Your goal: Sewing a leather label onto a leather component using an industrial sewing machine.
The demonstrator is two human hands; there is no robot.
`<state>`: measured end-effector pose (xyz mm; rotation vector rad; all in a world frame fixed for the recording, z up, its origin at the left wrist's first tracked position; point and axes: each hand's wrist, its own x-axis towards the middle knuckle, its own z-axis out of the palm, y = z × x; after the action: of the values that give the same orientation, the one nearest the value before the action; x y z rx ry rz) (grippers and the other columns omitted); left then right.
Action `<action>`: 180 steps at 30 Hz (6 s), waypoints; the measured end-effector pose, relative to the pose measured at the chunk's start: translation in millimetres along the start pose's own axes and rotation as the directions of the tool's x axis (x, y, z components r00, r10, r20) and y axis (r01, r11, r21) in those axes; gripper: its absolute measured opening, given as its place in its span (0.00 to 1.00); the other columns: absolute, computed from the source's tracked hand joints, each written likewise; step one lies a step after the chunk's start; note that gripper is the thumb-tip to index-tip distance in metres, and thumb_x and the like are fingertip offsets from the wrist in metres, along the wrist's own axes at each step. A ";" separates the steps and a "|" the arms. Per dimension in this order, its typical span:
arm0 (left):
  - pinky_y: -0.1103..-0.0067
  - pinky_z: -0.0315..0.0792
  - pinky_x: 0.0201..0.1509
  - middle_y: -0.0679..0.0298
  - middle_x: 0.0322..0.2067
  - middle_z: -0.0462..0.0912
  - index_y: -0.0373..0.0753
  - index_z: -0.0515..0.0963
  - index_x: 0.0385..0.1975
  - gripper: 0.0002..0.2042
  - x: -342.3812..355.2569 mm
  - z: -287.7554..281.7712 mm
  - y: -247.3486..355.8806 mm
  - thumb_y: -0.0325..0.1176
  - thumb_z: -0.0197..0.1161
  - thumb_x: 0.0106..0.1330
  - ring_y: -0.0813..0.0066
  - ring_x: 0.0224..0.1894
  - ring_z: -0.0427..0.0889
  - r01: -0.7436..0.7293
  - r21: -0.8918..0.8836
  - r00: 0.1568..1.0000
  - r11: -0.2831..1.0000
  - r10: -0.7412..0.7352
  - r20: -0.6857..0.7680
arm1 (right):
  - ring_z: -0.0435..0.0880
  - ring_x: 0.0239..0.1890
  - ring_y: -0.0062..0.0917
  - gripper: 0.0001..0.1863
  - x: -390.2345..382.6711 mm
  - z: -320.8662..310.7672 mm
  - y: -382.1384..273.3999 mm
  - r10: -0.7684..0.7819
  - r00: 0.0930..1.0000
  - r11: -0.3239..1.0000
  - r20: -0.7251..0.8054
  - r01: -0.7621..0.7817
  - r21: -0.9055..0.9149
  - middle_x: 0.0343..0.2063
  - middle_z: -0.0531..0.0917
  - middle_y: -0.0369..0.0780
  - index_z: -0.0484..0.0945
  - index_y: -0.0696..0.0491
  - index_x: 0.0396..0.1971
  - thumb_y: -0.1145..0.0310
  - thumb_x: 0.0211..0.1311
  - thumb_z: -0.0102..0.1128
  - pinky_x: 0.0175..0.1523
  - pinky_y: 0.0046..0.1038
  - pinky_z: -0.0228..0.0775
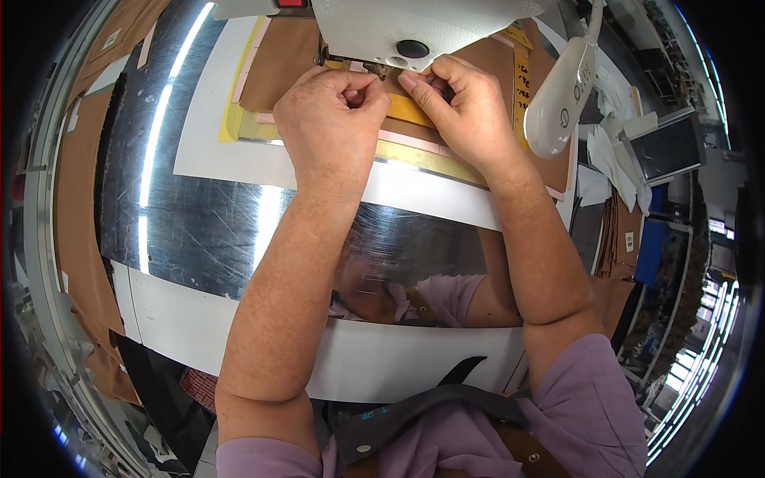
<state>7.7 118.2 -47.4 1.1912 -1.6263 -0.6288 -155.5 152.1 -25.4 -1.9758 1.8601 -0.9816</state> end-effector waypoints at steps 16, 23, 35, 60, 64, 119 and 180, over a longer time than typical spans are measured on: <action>0.76 0.77 0.32 0.61 0.23 0.84 0.33 0.87 0.26 0.04 0.5 1.2 0.1 0.26 0.73 0.53 0.72 0.24 0.83 0.018 0.011 1.000 1.000 -0.018 0.000 | 0.80 0.29 0.21 0.09 0.1 0.2 -1.6 -0.002 1.000 1.000 0.003 0.002 -0.001 0.30 0.86 0.37 0.86 0.54 0.37 0.64 0.67 0.66 0.39 0.25 0.76; 0.80 0.74 0.31 0.64 0.25 0.84 0.33 0.88 0.28 0.05 0.0 1.5 -2.2 0.26 0.73 0.53 0.78 0.23 0.80 0.015 0.014 1.000 1.000 -0.015 -0.001 | 0.81 0.30 0.21 0.09 0.0 0.3 -0.7 0.005 1.000 1.000 0.001 -0.005 -0.007 0.30 0.86 0.37 0.86 0.54 0.37 0.63 0.67 0.66 0.40 0.25 0.76; 0.76 0.76 0.31 0.62 0.22 0.84 0.33 0.86 0.24 0.04 0.9 2.4 1.7 0.27 0.72 0.53 0.71 0.23 0.82 0.018 0.017 1.000 1.000 -0.018 0.001 | 0.83 0.32 0.23 0.10 0.2 -1.5 -1.7 0.035 0.999 0.999 0.025 -0.034 -0.039 0.32 0.86 0.37 0.86 0.54 0.37 0.62 0.67 0.66 0.41 0.26 0.77; 0.75 0.74 0.30 0.64 0.22 0.83 0.35 0.86 0.23 0.05 1.1 3.1 -0.2 0.29 0.73 0.53 0.72 0.22 0.80 0.018 0.018 1.000 1.000 -0.018 0.013 | 0.85 0.30 0.26 0.09 5.2 8.7 -3.3 -0.080 0.994 0.996 -0.079 0.083 0.036 0.27 0.86 0.41 0.84 0.58 0.32 0.68 0.60 0.73 0.37 0.27 0.79; 0.84 0.71 0.30 0.65 0.26 0.86 0.33 0.89 0.31 0.06 1.5 1.5 -0.6 0.27 0.73 0.55 0.85 0.23 0.76 0.008 0.058 0.998 0.998 -0.011 0.054 | 0.84 0.28 0.25 0.09 5.7 8.4 -2.8 -0.071 0.995 0.994 -0.073 0.077 0.074 0.25 0.85 0.41 0.84 0.58 0.32 0.68 0.60 0.73 0.34 0.28 0.77; 0.80 0.75 0.34 0.65 0.24 0.85 0.33 0.88 0.29 0.06 3.3 3.1 -1.2 0.28 0.73 0.54 0.80 0.26 0.80 -0.065 0.109 0.997 0.992 0.060 0.048 | 0.89 0.37 0.30 0.10 19.7 15.1 16.7 -0.210 0.976 0.972 -0.061 0.201 -0.119 0.36 0.90 0.42 0.86 0.55 0.41 0.65 0.67 0.66 0.45 0.27 0.81; 0.78 0.70 0.28 0.74 0.18 0.79 0.41 0.87 0.28 0.06 -1.5 -2.8 -4.9 0.26 0.75 0.50 0.84 0.20 0.75 -0.063 0.079 0.998 0.995 0.063 0.004 | 0.84 0.46 0.34 0.09 12.7 -72.3 108.9 0.464 0.857 0.484 -0.222 -0.036 0.874 0.42 0.84 0.44 0.76 0.56 0.44 0.66 0.76 0.52 0.56 0.33 0.76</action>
<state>12.2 118.1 -51.0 1.1919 -1.6970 -0.5293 -286.2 142.3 -34.0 -0.8646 1.2954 -1.8740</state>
